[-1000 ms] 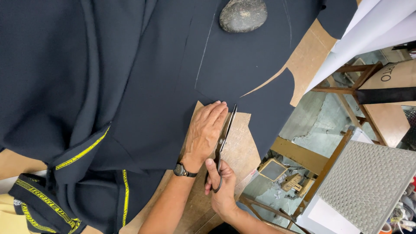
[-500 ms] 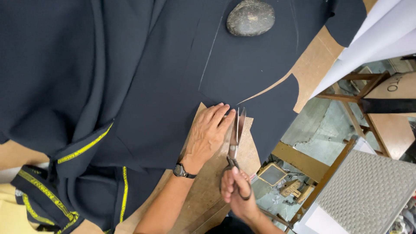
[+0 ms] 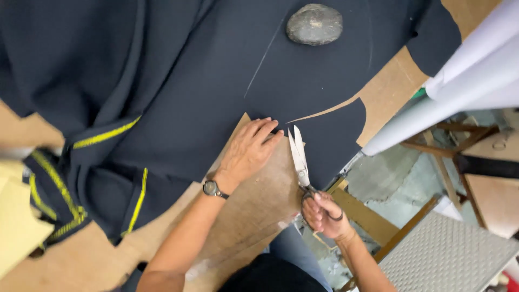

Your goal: A person is measuring, marking with chalk, and cutting out pattern pieces from a large piece of dark fabric on a cutting table.

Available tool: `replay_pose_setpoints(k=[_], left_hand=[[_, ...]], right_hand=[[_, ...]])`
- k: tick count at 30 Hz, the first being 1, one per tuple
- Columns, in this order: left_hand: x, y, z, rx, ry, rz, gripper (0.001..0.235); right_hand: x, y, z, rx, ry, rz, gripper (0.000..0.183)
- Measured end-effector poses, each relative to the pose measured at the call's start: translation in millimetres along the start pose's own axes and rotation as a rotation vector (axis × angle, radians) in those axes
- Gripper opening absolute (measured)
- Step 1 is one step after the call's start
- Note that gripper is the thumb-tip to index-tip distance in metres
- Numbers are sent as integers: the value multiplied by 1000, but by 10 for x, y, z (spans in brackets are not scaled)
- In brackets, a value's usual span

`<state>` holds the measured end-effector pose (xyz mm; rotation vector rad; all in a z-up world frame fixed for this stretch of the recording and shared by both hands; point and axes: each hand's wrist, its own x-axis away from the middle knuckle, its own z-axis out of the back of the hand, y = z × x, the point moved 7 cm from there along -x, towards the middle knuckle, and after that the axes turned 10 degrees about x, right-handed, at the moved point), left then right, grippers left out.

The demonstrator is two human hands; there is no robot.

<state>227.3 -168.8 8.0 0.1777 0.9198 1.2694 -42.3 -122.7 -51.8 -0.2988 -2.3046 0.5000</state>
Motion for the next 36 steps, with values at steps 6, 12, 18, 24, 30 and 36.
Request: replay_pose_setpoints(k=[6, 12, 18, 24, 30, 36], left_hand=[[72, -12, -33, -28, 46, -9, 21], [79, 28, -32, -7, 69, -1, 13], [25, 3, -46, -39, 42, 18, 12], [60, 4, -117, -29, 53, 23, 17], [118, -39, -206, -52, 22, 32, 20], [102, -22, -165, -48, 40, 20, 22]], right_hand=[[-66, -375, 592, 314, 21, -19, 45], [-138, -923, 633, 621, 2, -21, 41], [-247, -1228, 662, 732, -51, -36, 40], [-266, -1394, 643, 918, -19, -64, 40], [-281, -1474, 642, 1008, -20, -51, 43], [-290, -1434, 649, 948, -33, -71, 42]])
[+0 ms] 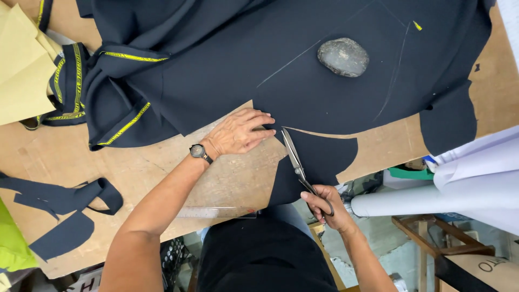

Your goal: A person is measuring, marking with chalk, and cutting out pattern pieces from a large piece of dark fabric on a cutting table.

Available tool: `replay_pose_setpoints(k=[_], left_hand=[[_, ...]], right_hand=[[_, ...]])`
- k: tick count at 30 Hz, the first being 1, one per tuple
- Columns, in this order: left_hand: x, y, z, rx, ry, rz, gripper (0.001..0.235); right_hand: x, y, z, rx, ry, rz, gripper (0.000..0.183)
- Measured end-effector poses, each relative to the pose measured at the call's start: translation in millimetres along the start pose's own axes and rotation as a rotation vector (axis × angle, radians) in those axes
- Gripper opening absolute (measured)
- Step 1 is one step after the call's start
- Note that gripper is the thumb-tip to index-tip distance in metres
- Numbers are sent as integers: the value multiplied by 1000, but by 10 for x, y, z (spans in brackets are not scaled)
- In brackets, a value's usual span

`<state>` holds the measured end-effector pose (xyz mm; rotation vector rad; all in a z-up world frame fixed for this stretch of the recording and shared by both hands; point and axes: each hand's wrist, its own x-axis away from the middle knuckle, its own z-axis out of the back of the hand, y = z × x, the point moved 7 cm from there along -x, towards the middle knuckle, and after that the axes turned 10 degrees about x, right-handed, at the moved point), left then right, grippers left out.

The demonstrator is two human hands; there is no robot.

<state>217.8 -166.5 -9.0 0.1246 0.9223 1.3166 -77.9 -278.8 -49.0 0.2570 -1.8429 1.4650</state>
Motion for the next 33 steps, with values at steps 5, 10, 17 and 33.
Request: replay_pose_setpoints(k=[5, 10, 17, 33], left_hand=[[-10, 5, 18, -13, -21, 2, 20], [-30, 31, 56, -16, -20, 3, 18], [5, -1, 38, -15, -24, 11, 15], [2, 14, 81, -16, -9, 24, 15]], right_hand=[[-65, 79, -26, -200, -96, -42, 44], [-30, -102, -28, -6, -18, -10, 43], [53, -251, -50, 232, 77, -55, 48], [94, -242, -132, 311, 169, -96, 49]])
